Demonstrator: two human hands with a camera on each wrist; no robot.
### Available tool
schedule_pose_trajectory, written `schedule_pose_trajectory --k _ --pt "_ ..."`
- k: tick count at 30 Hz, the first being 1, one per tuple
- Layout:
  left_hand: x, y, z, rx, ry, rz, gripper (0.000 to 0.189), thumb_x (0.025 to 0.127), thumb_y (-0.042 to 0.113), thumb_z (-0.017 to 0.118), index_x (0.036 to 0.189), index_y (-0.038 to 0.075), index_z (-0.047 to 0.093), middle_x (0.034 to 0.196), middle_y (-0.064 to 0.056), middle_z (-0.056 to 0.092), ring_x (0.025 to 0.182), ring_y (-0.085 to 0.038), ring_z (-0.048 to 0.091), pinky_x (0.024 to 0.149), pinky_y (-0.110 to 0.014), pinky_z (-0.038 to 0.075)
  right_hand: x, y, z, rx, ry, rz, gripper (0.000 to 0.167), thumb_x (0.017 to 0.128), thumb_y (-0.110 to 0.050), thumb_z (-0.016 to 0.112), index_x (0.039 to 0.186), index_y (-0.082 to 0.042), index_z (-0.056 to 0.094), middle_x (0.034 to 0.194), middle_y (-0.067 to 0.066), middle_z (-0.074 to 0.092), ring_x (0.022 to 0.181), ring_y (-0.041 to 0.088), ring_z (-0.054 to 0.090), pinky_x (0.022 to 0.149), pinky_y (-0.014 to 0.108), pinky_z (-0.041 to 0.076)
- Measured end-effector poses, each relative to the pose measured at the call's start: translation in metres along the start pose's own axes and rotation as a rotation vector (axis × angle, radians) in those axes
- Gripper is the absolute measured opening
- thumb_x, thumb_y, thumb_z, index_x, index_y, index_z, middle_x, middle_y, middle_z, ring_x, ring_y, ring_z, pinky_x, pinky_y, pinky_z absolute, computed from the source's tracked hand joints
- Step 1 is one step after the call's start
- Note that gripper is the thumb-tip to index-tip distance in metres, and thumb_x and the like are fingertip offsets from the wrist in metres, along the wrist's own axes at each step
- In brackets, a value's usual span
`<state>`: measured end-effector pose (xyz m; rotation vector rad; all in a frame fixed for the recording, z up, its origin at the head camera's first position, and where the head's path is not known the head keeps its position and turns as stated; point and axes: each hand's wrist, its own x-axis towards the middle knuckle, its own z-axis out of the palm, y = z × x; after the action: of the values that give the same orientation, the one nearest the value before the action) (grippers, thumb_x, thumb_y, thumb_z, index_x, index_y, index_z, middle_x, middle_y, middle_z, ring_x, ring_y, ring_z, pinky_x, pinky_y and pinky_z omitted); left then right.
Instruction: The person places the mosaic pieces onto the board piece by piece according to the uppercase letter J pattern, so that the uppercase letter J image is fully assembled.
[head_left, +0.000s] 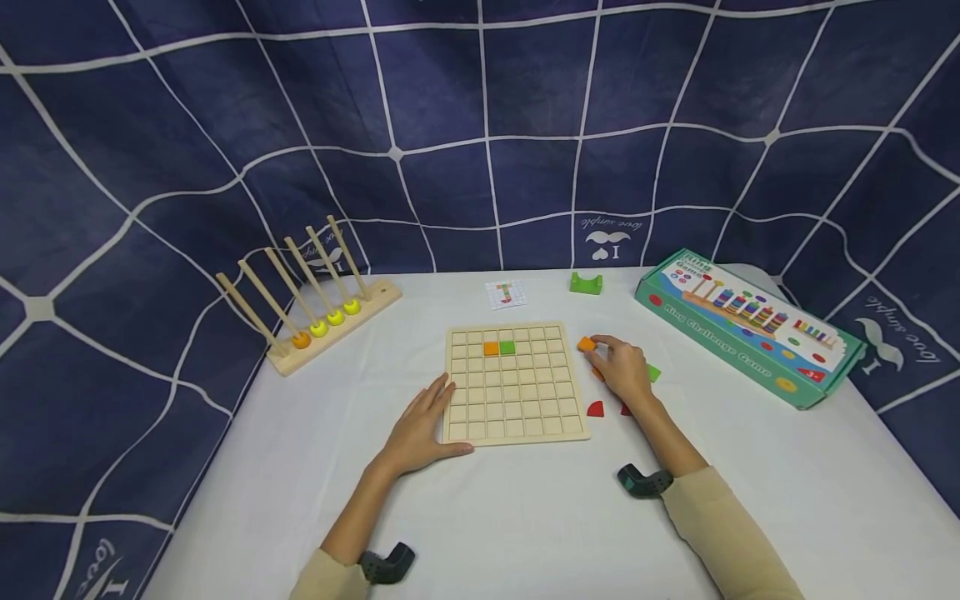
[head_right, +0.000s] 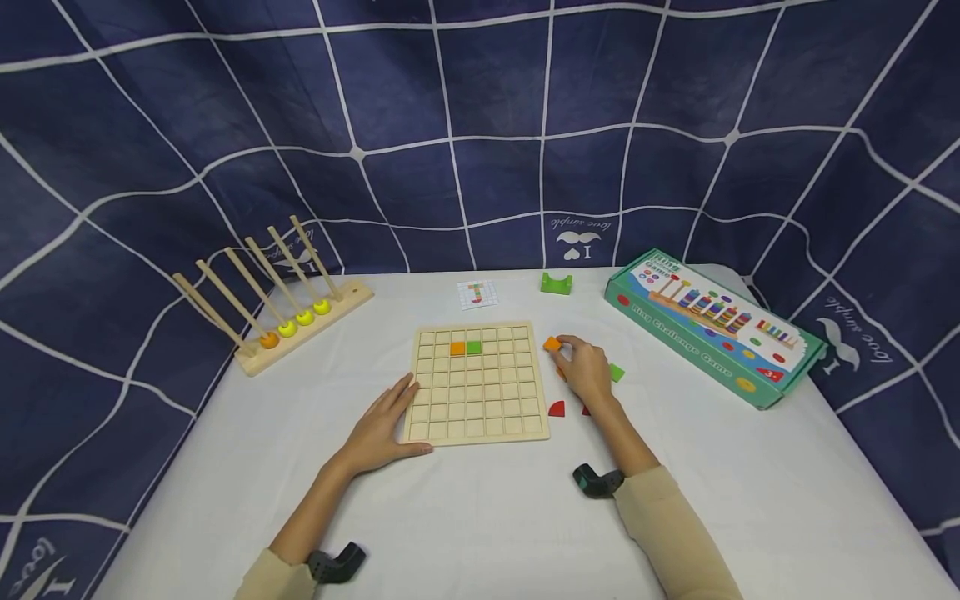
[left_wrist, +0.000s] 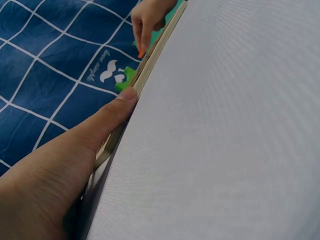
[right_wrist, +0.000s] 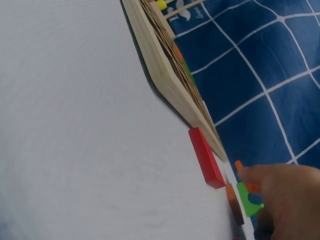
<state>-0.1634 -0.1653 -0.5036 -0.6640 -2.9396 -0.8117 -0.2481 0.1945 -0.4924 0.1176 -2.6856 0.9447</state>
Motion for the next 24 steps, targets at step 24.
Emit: schedule_pose_trajectory --k 24 --pt "-0.001 -0.001 0.001 0.009 -0.001 0.003 0.111 0.064 0.074 0.062 0.146 0.007 0.026 0.154 -0.006 0.012 0.138 -0.027 0.016 0.110 -0.043 0.016 0.016 -0.052 0.046 0.148 -0.140 -0.225 0.032 0.087 -0.019 0.065 0.115 -0.005 0.064 0.047 -0.005 0.033 0.041 0.008 0.025 0.039 0.022 0.024"
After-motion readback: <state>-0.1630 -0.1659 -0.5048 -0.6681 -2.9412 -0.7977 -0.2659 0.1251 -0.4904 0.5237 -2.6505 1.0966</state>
